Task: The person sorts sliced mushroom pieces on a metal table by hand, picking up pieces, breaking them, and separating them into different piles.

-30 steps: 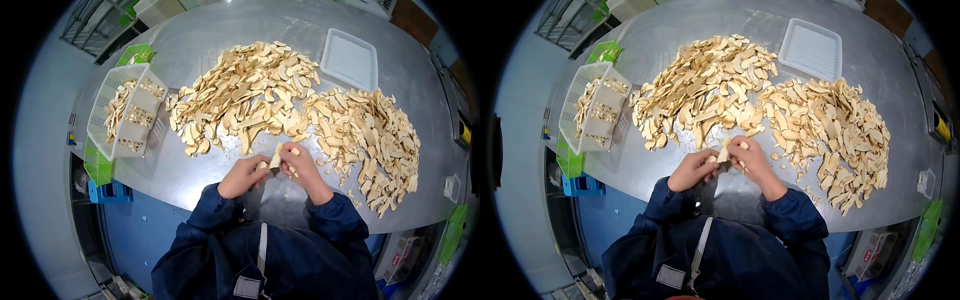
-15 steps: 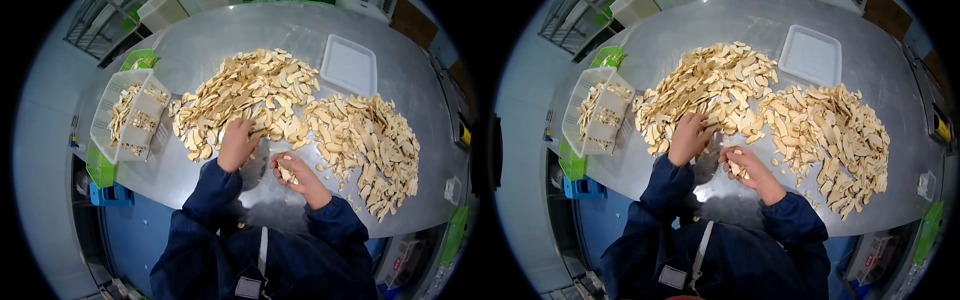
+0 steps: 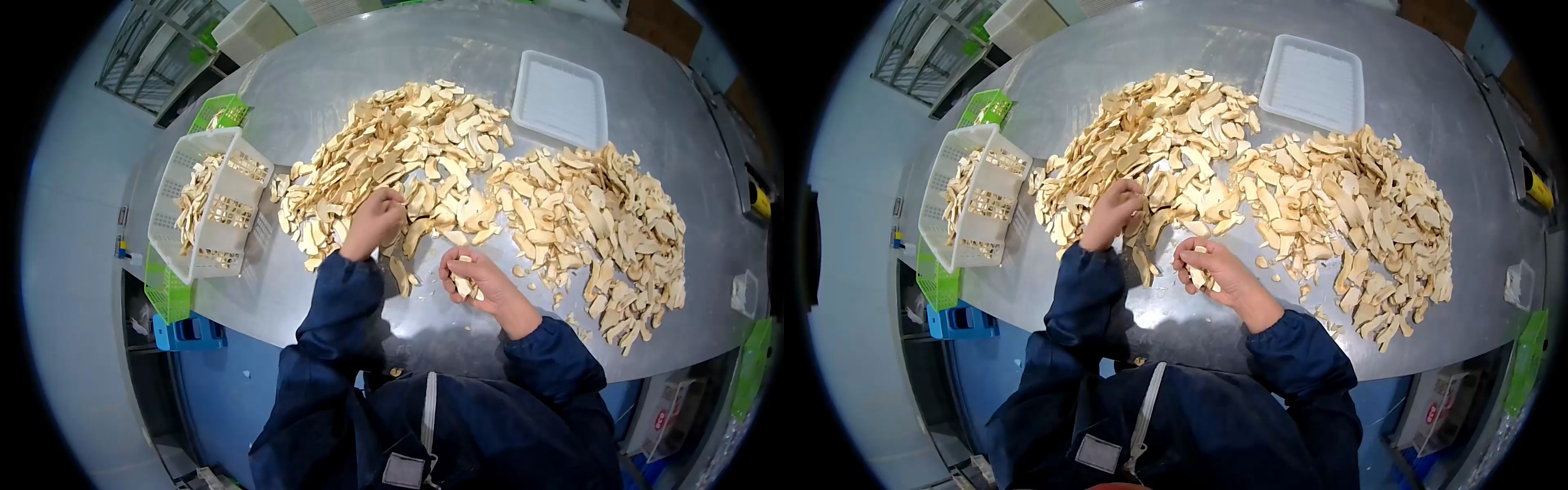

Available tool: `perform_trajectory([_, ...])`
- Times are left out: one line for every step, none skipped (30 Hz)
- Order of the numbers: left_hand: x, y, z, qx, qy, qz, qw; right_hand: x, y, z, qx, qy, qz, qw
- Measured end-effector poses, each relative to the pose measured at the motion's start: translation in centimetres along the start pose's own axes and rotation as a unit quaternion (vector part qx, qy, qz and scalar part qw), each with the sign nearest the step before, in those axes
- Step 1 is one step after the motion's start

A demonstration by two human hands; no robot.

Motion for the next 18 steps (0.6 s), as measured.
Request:
perform_trajectory([-0.2,1.0,1.0,-0.112,0.010,0.019,0.993,0.1,0.0,0.0,0.002,-0.002,0.002,1.000])
perform_trajectory([0.0,1.8,3.3,-0.258,0.089,0.067,0.960,0.1,0.0,-0.1,0.003,-0.003,0.004,1.000])
perform_trajectory([-0.2,2.3,3.4,-0.277,0.117,0.074,0.951,0.2,0.0,-0.2,0.005,-0.006,0.006,1.000])
perform_trajectory([-0.5,2.8,3.1,-0.296,0.145,0.079,0.941,0.2,0.0,-0.3,0.006,-0.007,0.006,1.000])
perform_trajectory([-0.6,3.1,3.0,-0.315,0.172,0.085,0.929,0.2,0.0,-0.3,0.006,-0.008,0.006,1.000])
perform_trajectory([-0.5,3.3,2.9,-0.310,0.164,0.067,0.934,0.2,0.0,-0.3,0.004,-0.010,0.006,1.000])
perform_trajectory([-0.2,3.5,2.7,-0.305,0.148,0.050,0.940,0.2,0.0,-0.3,0.003,-0.010,0.003,1.000])
perform_trajectory([0.4,3.7,2.4,-0.300,0.131,0.031,0.944,0.2,0.1,-0.2,0.000,-0.010,0.000,1.000])
perform_trajectory([1.0,3.9,2.4,-0.296,0.115,0.014,0.948,0.2,0.1,-0.3,-0.002,-0.011,-0.004,1.000])
perform_trajectory([1.3,3.8,1.7,-0.316,0.067,-0.018,0.946,0.1,0.0,-0.3,-0.004,-0.011,-0.001,1.000])
perform_trajectory([1.9,3.6,1.0,-0.185,0.044,-0.047,0.981,0.1,-0.1,-0.2,-0.006,-0.011,0.001,1.000])
perform_trajectory([2.6,3.5,0.4,-0.050,0.019,-0.074,0.996,0.1,-0.2,-0.2,-0.008,-0.011,0.004,1.000])
perform_trajectory([3.3,3.2,0.4,0.085,-0.008,-0.099,0.991,0.1,-0.2,-0.2,-0.008,-0.012,0.005,1.000])
perform_trajectory([4.1,2.2,0.7,0.151,-0.041,-0.135,0.978,0.1,-0.3,-0.2,-0.009,-0.013,0.006,1.000])
perform_trajectory([5.0,1.2,1.5,0.216,-0.074,-0.169,0.959,0.1,-0.3,-0.2,-0.009,-0.014,0.007,1.000])
perform_trajectory([4.8,-0.4,1.2,0.296,-0.049,-0.131,0.945,0.0,-0.4,-0.2,-0.011,-0.014,0.006,1.000])
perform_trajectory([4.5,-1.9,0.2,0.374,-0.024,-0.091,0.923,-0.1,-0.4,-0.1,-0.013,-0.013,0.006,1.000])
perform_trajectory([4.1,-2.3,0.7,0.446,-0.003,-0.109,0.888,-0.1,-0.4,-0.1,-0.014,-0.012,0.005,1.000])
Point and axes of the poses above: each hand's wrist, its own x-axis away from the middle knuckle, its own y-axis out of the palm, z = x × y, the point moved 7 cm from there along -x, towards the middle knuckle, and after that the axes turned 1 degree about -z, right-handed, at the moved point
